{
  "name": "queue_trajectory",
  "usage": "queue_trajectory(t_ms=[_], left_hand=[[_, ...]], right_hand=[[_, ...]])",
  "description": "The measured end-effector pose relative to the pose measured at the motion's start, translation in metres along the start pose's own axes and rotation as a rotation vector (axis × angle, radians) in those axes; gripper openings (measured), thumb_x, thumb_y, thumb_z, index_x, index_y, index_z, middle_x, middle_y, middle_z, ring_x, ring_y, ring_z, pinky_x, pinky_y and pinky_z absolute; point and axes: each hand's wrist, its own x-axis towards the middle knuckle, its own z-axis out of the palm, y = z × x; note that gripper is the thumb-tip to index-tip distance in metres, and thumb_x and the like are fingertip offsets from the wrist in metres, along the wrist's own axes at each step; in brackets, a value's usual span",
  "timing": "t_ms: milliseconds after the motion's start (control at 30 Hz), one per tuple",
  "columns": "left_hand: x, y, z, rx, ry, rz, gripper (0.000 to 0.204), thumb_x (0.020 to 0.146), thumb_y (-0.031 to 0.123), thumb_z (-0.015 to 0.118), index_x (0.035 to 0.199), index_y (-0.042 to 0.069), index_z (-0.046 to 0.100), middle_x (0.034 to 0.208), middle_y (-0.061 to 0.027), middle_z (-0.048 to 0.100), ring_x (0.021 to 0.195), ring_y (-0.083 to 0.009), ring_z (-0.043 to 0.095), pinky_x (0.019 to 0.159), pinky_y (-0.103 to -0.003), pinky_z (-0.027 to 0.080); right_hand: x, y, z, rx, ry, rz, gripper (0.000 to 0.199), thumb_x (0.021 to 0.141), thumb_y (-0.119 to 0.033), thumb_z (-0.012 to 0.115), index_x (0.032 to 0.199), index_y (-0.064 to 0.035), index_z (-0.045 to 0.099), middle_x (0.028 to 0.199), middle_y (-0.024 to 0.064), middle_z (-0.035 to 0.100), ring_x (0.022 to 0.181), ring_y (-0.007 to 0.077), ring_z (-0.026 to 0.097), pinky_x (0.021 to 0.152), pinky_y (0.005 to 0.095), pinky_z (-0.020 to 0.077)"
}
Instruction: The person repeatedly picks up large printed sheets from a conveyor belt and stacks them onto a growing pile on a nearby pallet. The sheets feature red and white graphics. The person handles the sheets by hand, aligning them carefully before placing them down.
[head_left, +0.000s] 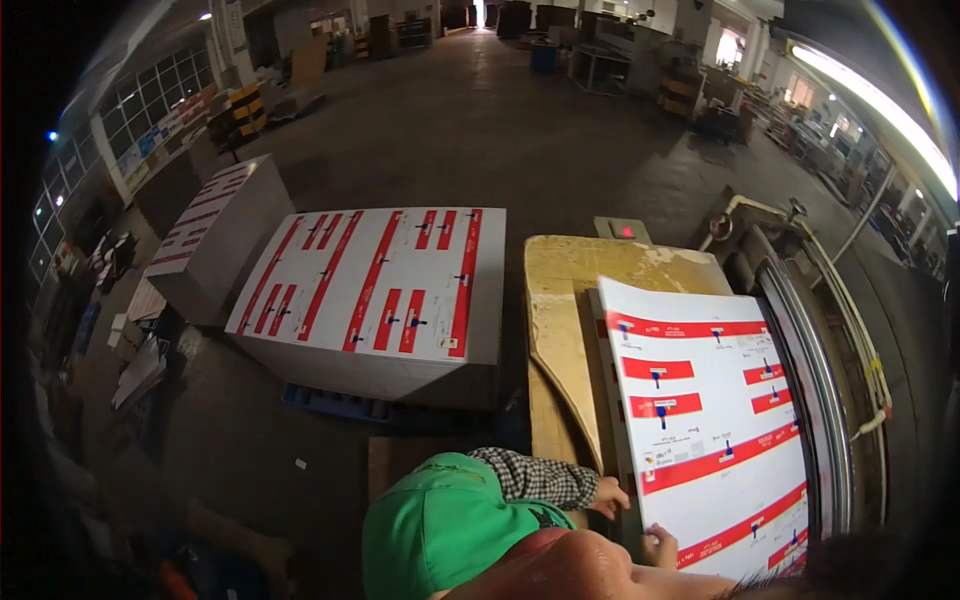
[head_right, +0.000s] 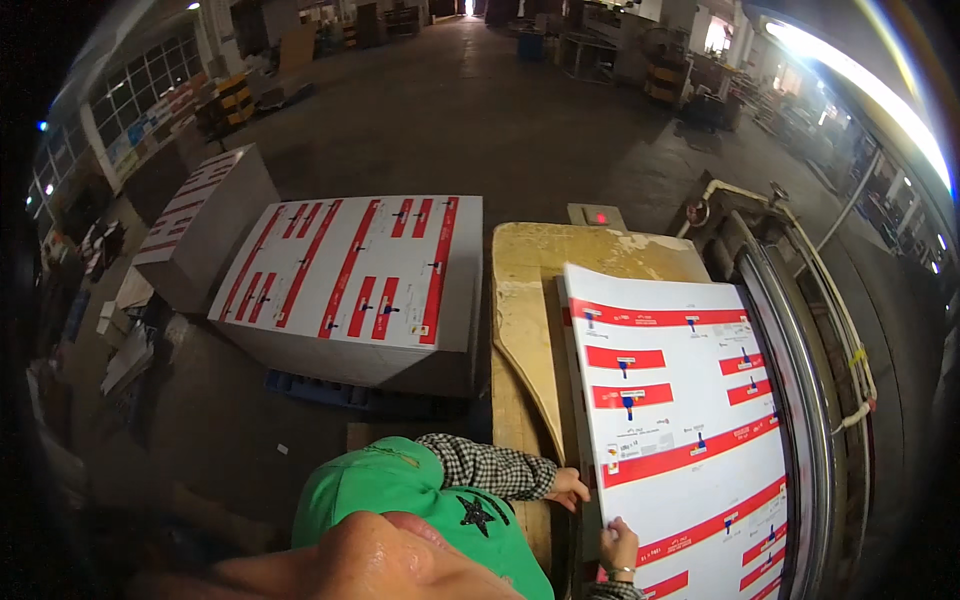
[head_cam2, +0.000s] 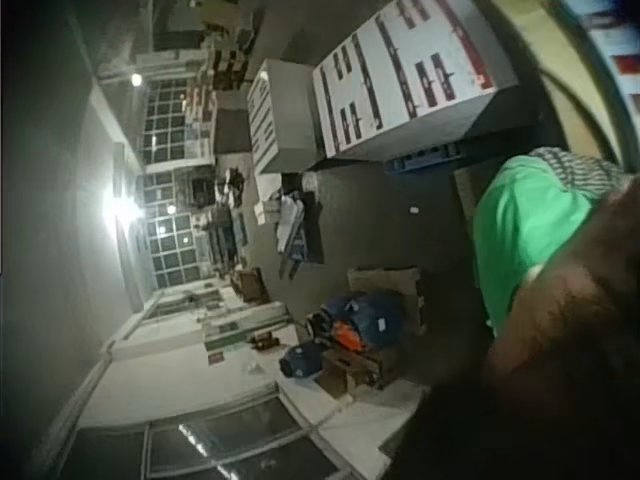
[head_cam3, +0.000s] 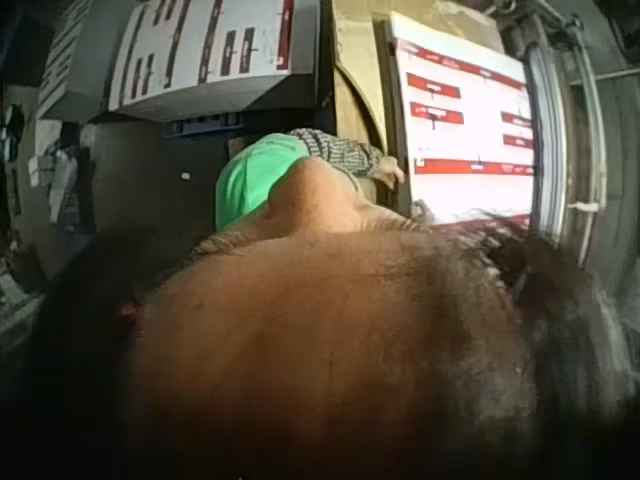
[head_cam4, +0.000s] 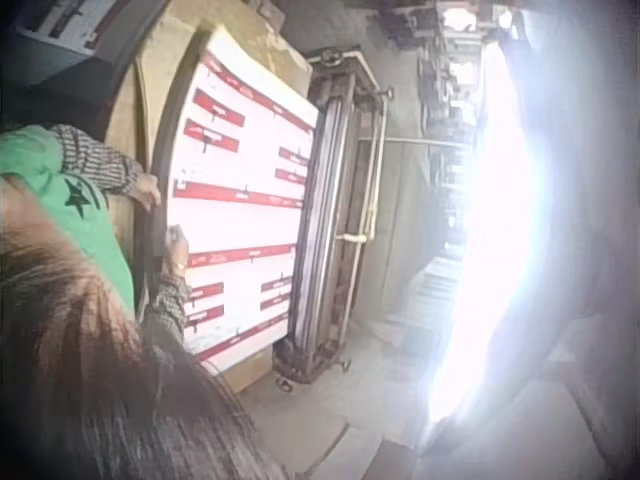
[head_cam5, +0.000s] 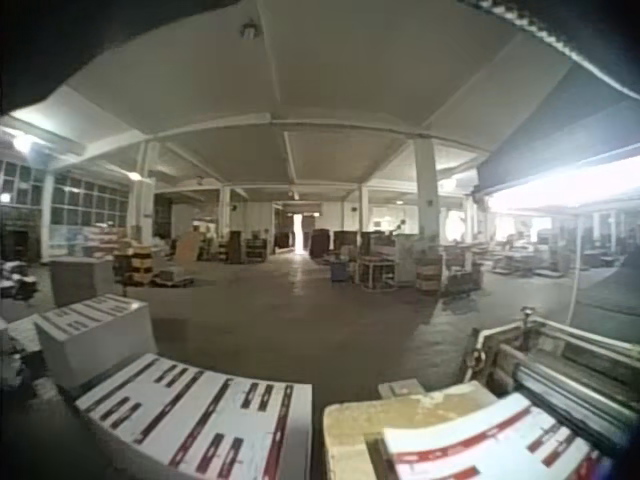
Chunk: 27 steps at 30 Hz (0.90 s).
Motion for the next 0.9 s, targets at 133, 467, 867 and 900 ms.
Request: queue_trajectory(t_ms=[133,467,867,900], left_hand=[[0.022,-0.013,-0.007,-0.209,-0.071,0.056,0.059,0.083,0.009,0.052,0.125,-0.015,0.019,0.112,-0.0251,0.046,0.094,-0.0330,0.055,0.072,-0.043,0.052],[0.063,-0.028,-0.018,0.034,0.082,0.049,0.040,0.080,0.001,0.045,0.114,-0.018,0.037,0.107,-0.0261,0.051,0.093,-0.0387,0.057,0.076,-0.050,0.052],[0.005,0.002,-0.002,0.070,-0.055,0.105,0.042,0.081,0.009,0.057,0.113,-0.009,0.037,0.104,-0.0266,0.049,0.089,-0.0353,0.056,0.074,-0.050,0.051],[-0.006,0.007,-0.001,0.117,-0.053,0.115,0.035,0.080,0.008,0.058,0.107,-0.009,0.043,0.098,-0.0238,0.052,0.085,-0.0318,0.057,0.072,-0.047,0.052]], right_hand=[[0.007,0.026,-0.027,0.023,0.454,-0.489,0.019,0.072,-0.004,0.060,0.089,0.0045,0.063,0.089,0.0173,0.065,0.072,0.0172,0.061,0.061,0.0276,0.0464],[-0.004,0.016,0.035,0.317,0.046,-0.032,0.032,0.078,-0.019,0.065,0.099,0.0043,0.060,0.093,0.0188,0.063,0.091,0.0223,0.060,0.083,0.0309,0.0444],[0.016,-0.003,0.032,0.229,-0.073,-0.024,0.032,0.081,-0.015,0.060,0.105,0.0066,0.057,0.101,0.0193,0.061,0.097,0.0238,0.057,0.087,0.0317,0.0426],[0.015,-0.003,0.032,0.234,-0.066,-0.015,0.032,0.081,-0.015,0.059,0.105,0.0068,0.056,0.101,0.0193,0.061,0.098,0.0239,0.057,0.087,0.0318,0.0424]])
